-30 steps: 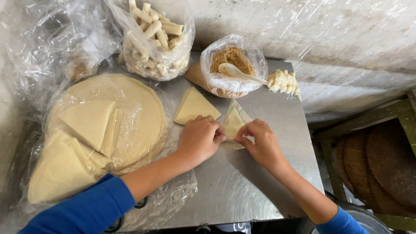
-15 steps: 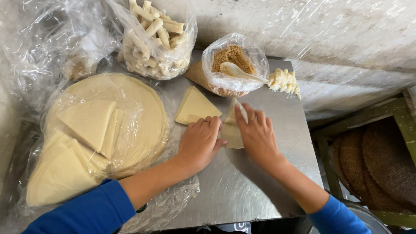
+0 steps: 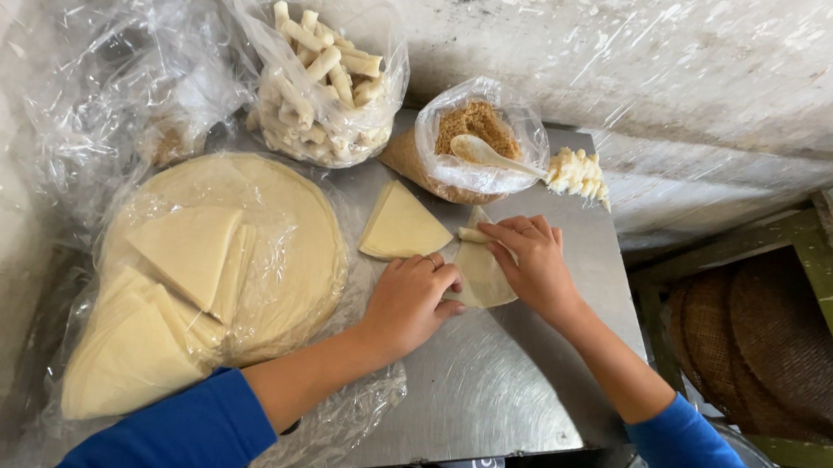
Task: The person places a brown granular filling onto triangular dough sheets using a small spoon, then folds each sheet into a cone shape. The person repeats this process for several sheets, stacking the finished cones on the metal table.
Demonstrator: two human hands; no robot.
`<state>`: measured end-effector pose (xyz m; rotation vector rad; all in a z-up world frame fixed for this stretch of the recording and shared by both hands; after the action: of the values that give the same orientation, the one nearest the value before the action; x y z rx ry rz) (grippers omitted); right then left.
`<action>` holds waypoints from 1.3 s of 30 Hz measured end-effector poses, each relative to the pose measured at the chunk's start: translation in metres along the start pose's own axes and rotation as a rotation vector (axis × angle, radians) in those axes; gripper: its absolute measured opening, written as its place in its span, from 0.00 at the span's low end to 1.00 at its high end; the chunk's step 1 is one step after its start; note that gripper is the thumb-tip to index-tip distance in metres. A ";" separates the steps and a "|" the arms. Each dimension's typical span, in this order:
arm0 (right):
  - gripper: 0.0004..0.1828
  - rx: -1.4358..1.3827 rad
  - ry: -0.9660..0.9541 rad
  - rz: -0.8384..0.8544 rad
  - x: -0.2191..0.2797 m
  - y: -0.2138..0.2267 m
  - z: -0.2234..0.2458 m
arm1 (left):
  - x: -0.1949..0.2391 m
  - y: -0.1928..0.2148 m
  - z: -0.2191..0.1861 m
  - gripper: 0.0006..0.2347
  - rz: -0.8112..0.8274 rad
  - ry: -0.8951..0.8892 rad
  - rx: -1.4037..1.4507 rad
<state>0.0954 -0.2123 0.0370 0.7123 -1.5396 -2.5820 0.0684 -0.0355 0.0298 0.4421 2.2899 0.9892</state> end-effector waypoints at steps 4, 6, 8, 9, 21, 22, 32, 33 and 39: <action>0.17 -0.446 -0.381 0.116 0.002 0.000 -0.051 | 0.001 -0.004 0.001 0.07 0.002 -0.027 -0.032; 0.16 -0.631 -0.404 0.154 0.004 0.012 -0.057 | 0.003 -0.007 0.001 0.05 -0.019 -0.056 -0.079; 0.15 -0.742 -0.383 0.166 -0.002 0.024 -0.050 | 0.004 -0.008 0.001 0.07 -0.022 -0.079 -0.090; 0.14 -0.761 -0.351 0.157 -0.006 0.037 -0.042 | 0.004 -0.008 -0.001 0.07 -0.024 -0.090 -0.096; 0.09 -0.344 0.400 -0.396 -0.169 0.111 0.137 | 0.004 -0.001 -0.007 0.08 -0.017 -0.061 -0.085; 0.12 -0.339 0.435 -0.325 -0.166 0.104 0.146 | 0.005 -0.004 -0.005 0.08 0.024 -0.042 -0.084; 0.12 -0.027 0.000 -0.121 -0.097 0.091 0.010 | 0.006 -0.011 0.002 0.17 0.143 0.087 -0.387; 0.14 0.011 -0.026 -0.094 -0.092 0.086 0.004 | 0.006 -0.012 0.004 0.16 0.159 0.103 -0.416; 0.16 -0.082 -0.170 -0.005 -0.082 0.070 -0.011 | 0.006 -0.018 0.009 0.11 0.157 0.072 -0.344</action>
<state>0.1602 -0.2337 0.1210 0.5016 -1.4642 -2.7545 0.0685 -0.0398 0.0088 0.4495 2.1111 1.4672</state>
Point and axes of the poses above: each hand's wrist, its own x-axis away from the middle knuckle, its own y-axis out of the back of the hand, z = x × y, the point moved 7 cm from there along -x, towards the middle knuckle, and after that the axes turned 9 degrees about -x, right-handed, at the moved point
